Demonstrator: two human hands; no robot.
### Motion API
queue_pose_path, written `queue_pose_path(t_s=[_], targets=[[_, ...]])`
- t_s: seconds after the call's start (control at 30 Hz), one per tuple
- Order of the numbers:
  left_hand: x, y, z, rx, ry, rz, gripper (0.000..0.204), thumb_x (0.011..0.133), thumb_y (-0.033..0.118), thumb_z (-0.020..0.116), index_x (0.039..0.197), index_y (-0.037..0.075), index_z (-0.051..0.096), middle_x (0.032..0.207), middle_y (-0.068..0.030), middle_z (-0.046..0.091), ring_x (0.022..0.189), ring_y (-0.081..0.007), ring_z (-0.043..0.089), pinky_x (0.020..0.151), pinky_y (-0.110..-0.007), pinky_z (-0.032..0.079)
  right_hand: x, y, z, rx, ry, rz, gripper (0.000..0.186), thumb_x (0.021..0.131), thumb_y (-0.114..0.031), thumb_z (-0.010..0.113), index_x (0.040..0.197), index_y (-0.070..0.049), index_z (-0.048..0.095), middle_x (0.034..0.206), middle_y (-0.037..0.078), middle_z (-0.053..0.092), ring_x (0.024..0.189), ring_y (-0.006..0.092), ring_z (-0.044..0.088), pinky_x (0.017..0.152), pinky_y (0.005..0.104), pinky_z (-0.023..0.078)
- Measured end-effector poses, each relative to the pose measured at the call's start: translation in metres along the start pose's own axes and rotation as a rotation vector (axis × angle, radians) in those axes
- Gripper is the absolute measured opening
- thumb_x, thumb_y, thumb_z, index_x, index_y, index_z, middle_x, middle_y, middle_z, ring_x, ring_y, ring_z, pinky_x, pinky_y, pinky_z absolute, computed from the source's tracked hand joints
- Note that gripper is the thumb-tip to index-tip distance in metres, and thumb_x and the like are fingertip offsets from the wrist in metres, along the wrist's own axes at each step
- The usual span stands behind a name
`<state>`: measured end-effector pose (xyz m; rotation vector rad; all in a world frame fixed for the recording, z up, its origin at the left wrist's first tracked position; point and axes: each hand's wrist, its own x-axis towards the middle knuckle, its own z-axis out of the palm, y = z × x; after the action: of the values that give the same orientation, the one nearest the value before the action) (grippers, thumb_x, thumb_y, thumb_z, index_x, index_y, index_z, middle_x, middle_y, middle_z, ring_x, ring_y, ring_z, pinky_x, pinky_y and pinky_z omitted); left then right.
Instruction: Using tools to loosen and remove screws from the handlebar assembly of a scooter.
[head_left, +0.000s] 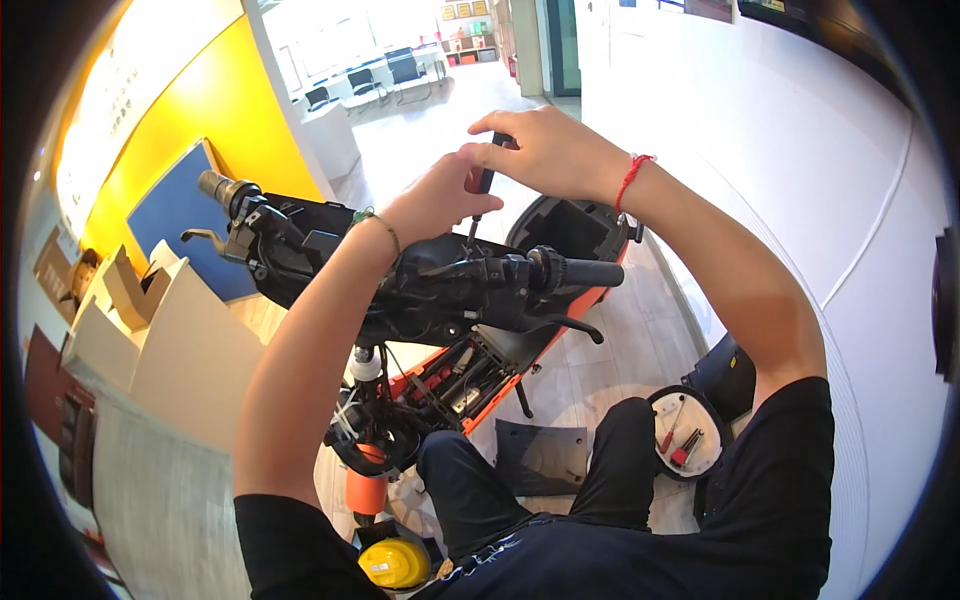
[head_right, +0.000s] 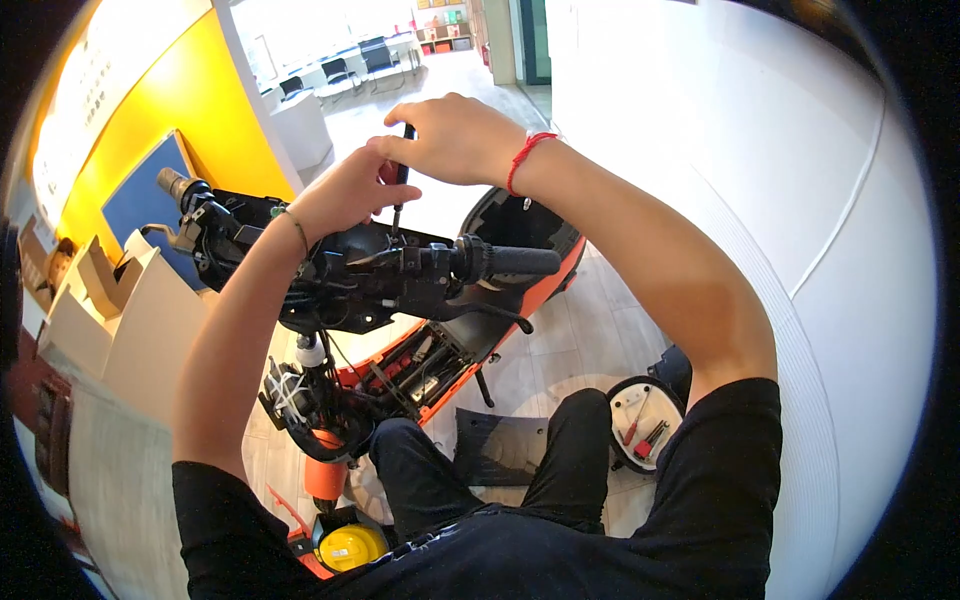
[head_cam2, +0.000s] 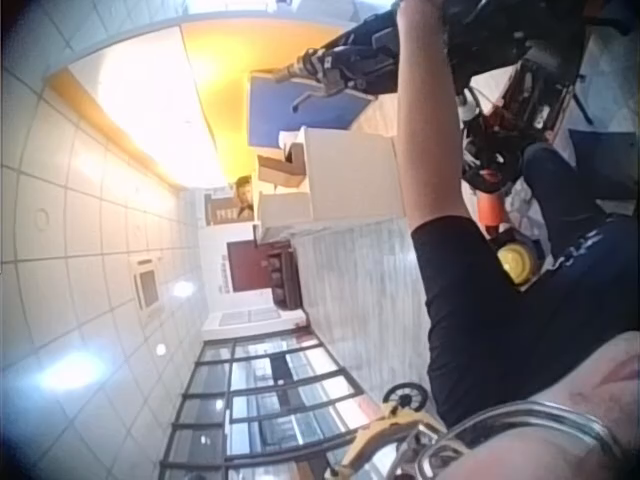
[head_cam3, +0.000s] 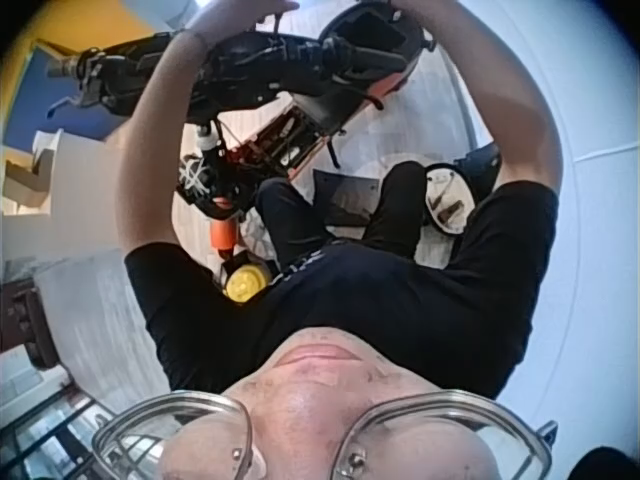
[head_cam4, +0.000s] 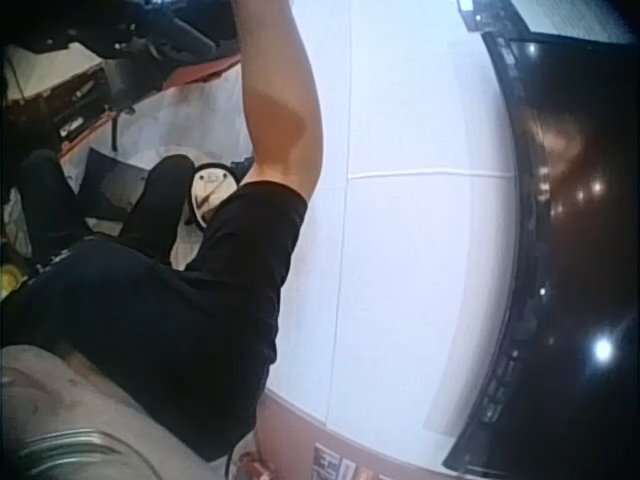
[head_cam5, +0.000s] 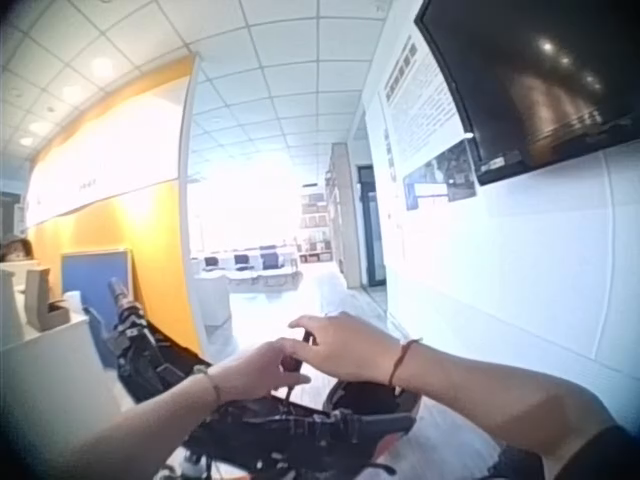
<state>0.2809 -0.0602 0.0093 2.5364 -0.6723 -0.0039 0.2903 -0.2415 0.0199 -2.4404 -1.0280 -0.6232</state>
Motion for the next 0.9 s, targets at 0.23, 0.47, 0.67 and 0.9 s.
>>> queue_pose_path(t_s=[0.23, 0.47, 0.67, 0.9], targets=[[0.002, -0.015, 0.004, -0.340, -0.081, 0.087, 0.024, 0.089, 0.021, 0.062, 0.101, 0.001, 0.058, 0.083, -0.0042, 0.062, 0.065, -0.0071, 0.057, 0.055, -0.021, 0.047, -0.001, 0.009, -0.003, 0.166, -0.099, 0.100, 0.043, 0.094, -0.034, 0.049, 0.121, -0.001, 0.052, 0.092, 0.015, 0.064, 0.074, 0.0191, 0.063, 0.071, 0.0328, 0.049], [0.002, 0.002, 0.004, 0.064, 0.060, 0.050, 0.021, 0.091, 0.021, 0.060, 0.091, 0.000, 0.061, 0.079, -0.0051, 0.065, 0.065, -0.0075, 0.055, 0.059, -0.021, 0.046, 0.000, 0.018, 0.005, -0.083, 0.102, -0.016, 0.043, 0.095, -0.033, 0.046, 0.123, 0.000, 0.051, 0.099, 0.015, 0.064, 0.071, 0.0194, 0.063, 0.069, 0.0322, 0.050], [0.005, -0.010, 0.008, -0.215, -0.005, 0.093, 0.022, 0.090, 0.021, 0.060, 0.088, -0.001, 0.060, 0.082, -0.0068, 0.066, 0.063, -0.0087, 0.054, 0.060, -0.022, 0.045, 0.005, 0.006, 0.007, 0.244, 0.038, 0.161, 0.044, 0.092, -0.030, 0.051, 0.118, 0.006, 0.055, 0.097, 0.022, 0.066, 0.086, 0.0296, 0.066, 0.081, 0.0372, 0.049], [0.002, -0.010, -0.002, -0.064, 0.019, 0.064, 0.022, 0.090, 0.021, 0.061, 0.091, -0.001, 0.061, 0.077, -0.0042, 0.065, 0.061, -0.0085, 0.052, 0.059, -0.023, 0.044, 0.011, 0.010, 0.004, 0.300, -0.080, 0.152, 0.047, 0.093, -0.031, 0.053, 0.122, 0.006, 0.051, 0.101, 0.016, 0.063, 0.077, 0.0176, 0.066, 0.068, 0.0309, 0.052]])
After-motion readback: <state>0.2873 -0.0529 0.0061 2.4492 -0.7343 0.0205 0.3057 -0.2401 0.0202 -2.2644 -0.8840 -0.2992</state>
